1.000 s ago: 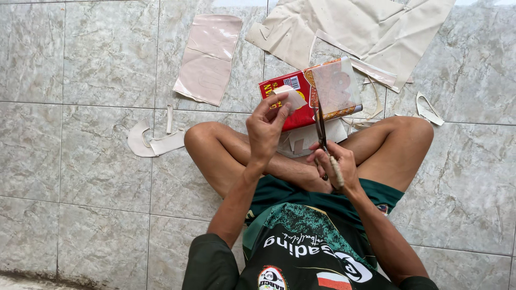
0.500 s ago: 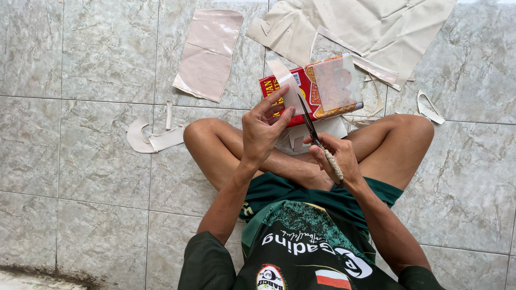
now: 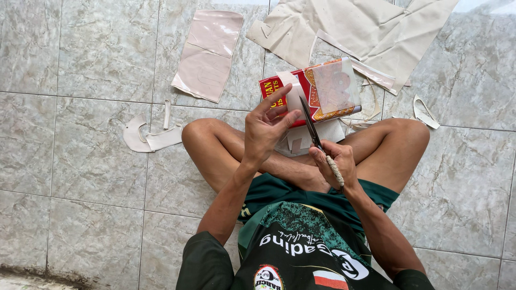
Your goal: The person sits on a tiled floor and uses scissors to cut a piece of light-colored material along a pre-drawn outline. They trim the edges and separate the cut piece from the main sheet, then place the cut piece aside.
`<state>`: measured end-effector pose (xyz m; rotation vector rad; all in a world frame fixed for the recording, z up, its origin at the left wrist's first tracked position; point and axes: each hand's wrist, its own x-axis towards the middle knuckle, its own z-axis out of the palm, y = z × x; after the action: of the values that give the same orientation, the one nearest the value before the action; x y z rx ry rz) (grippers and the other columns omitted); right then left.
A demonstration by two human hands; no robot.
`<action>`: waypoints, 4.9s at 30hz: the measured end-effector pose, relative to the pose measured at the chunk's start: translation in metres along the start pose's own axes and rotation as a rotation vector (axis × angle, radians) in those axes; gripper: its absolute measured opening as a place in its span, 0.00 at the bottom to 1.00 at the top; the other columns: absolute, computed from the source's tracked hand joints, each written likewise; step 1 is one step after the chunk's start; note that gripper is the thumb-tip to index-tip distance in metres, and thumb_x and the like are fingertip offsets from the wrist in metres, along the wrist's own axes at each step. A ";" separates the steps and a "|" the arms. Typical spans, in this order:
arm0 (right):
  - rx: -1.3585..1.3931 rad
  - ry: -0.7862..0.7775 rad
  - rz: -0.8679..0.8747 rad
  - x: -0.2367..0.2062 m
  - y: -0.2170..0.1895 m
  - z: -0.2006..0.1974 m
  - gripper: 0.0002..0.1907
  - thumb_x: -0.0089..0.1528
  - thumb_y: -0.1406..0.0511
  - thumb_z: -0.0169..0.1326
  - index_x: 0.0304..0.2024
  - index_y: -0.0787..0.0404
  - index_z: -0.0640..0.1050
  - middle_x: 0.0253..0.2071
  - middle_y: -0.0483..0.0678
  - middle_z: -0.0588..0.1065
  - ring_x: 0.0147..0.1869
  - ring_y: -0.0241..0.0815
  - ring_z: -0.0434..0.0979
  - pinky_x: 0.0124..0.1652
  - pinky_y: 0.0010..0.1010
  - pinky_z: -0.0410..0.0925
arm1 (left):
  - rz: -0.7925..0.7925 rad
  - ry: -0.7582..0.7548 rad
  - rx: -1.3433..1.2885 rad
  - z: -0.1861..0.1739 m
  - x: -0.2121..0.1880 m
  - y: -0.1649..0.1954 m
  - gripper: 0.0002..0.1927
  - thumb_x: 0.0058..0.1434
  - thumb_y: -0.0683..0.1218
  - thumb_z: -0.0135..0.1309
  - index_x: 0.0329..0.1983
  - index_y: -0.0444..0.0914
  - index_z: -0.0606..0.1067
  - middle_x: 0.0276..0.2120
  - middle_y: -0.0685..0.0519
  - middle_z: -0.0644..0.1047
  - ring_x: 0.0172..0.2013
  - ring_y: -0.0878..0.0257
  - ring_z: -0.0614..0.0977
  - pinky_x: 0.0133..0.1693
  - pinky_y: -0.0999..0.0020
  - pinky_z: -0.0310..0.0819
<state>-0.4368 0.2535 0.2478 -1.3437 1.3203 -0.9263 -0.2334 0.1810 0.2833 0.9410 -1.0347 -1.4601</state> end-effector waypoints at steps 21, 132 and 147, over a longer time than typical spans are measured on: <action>0.109 -0.028 0.005 0.001 -0.003 -0.001 0.29 0.66 0.45 0.53 0.40 0.66 0.77 0.20 0.37 0.66 0.23 0.25 0.62 0.22 0.20 0.57 | 0.078 -0.003 0.172 0.021 -0.012 0.006 0.23 0.65 0.35 0.60 0.64 0.38 0.74 0.65 0.43 0.74 0.56 0.59 0.83 0.55 0.67 0.85; 0.023 -0.035 -0.051 0.016 -0.008 0.028 0.21 0.65 0.52 0.58 0.36 0.65 0.80 0.16 0.37 0.64 0.20 0.24 0.60 0.19 0.21 0.53 | 0.167 0.135 0.365 -0.014 -0.003 0.015 0.23 0.64 0.39 0.61 0.63 0.38 0.74 0.63 0.42 0.75 0.56 0.56 0.84 0.48 0.67 0.84; 0.062 -0.099 -0.067 0.017 -0.011 0.025 0.30 0.65 0.43 0.52 0.43 0.64 0.78 0.21 0.37 0.68 0.23 0.25 0.67 0.23 0.19 0.63 | 0.169 0.134 0.324 -0.002 -0.010 0.016 0.23 0.65 0.36 0.60 0.63 0.38 0.75 0.62 0.44 0.75 0.57 0.60 0.82 0.50 0.68 0.83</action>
<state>-0.4077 0.2391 0.2514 -1.3753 1.1688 -0.9274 -0.2255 0.1900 0.2986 1.1339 -1.2410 -1.0936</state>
